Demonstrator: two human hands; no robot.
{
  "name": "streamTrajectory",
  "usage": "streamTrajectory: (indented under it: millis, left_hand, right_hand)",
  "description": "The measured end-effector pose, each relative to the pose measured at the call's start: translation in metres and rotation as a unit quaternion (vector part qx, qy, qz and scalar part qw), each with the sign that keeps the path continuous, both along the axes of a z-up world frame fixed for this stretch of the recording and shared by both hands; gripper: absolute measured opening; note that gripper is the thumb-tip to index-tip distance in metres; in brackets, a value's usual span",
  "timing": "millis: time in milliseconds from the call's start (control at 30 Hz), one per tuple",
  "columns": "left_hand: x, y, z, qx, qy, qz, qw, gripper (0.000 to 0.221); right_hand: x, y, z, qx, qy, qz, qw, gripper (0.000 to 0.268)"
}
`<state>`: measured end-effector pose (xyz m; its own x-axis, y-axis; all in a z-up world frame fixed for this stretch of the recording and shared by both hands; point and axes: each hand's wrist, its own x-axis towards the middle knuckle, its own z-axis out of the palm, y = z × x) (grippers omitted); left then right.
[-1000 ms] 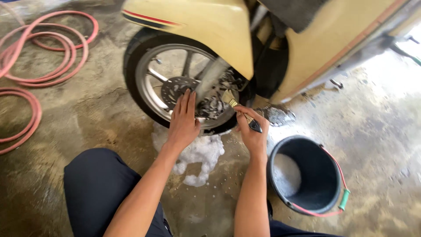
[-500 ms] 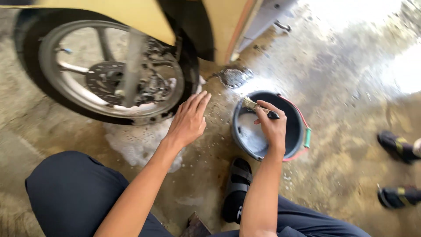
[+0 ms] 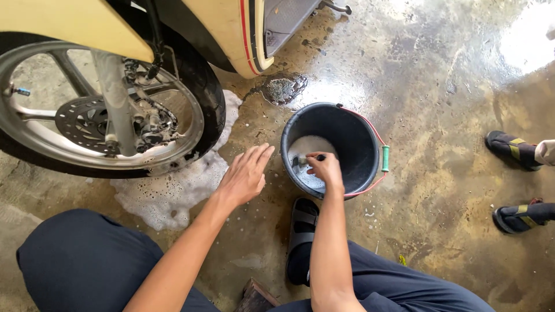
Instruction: The person scrubs the front wheel and brake disc of a motorcycle using a brush and soapy water from a bucket. They repeatedly dip the brush into the bucket and scrub the wheel components.
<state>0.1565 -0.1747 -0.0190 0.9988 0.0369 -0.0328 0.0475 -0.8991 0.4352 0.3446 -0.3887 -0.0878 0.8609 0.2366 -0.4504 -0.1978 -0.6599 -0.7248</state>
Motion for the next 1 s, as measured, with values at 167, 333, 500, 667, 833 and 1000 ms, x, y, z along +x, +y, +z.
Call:
streamTrajectory:
  millis: [167,333,500,667,833,1000]
  left_hand:
    - [-0.009,0.003,-0.007,0.007,0.009,-0.01,1.0,0.081]
    - [-0.012,0.007,-0.013,0.021,-0.008,-0.011,1.0,0.08]
    - [-0.011,0.007,0.009,-0.016,0.006,0.003,1.0,0.081]
    - [-0.011,0.016,0.014,-0.008,-0.031,0.015,0.999,0.079]
    - [-0.019,0.033,0.03,0.025,-0.082,0.053,0.995,0.08]
    - [-0.044,0.061,0.05,0.005,-0.148,0.125,0.981,0.084]
  right_hand:
    - [-0.003,0.013,-0.025,-0.066,0.028,0.019,0.997,0.031]
    - [-0.009,0.017,-0.023,-0.096,0.044,0.039,0.994,0.03]
    - [0.001,0.008,-0.025,-0.049,-0.032,-0.017,0.998,0.026]
    - [-0.015,0.012,0.066,0.11,-0.093,-0.069,0.987,0.024]
    - [-0.035,0.031,0.144,0.254,-0.151,-0.031,0.955,0.029]
    - [-0.073,0.077,0.207,0.311,-0.216,-0.007,0.925,0.026]
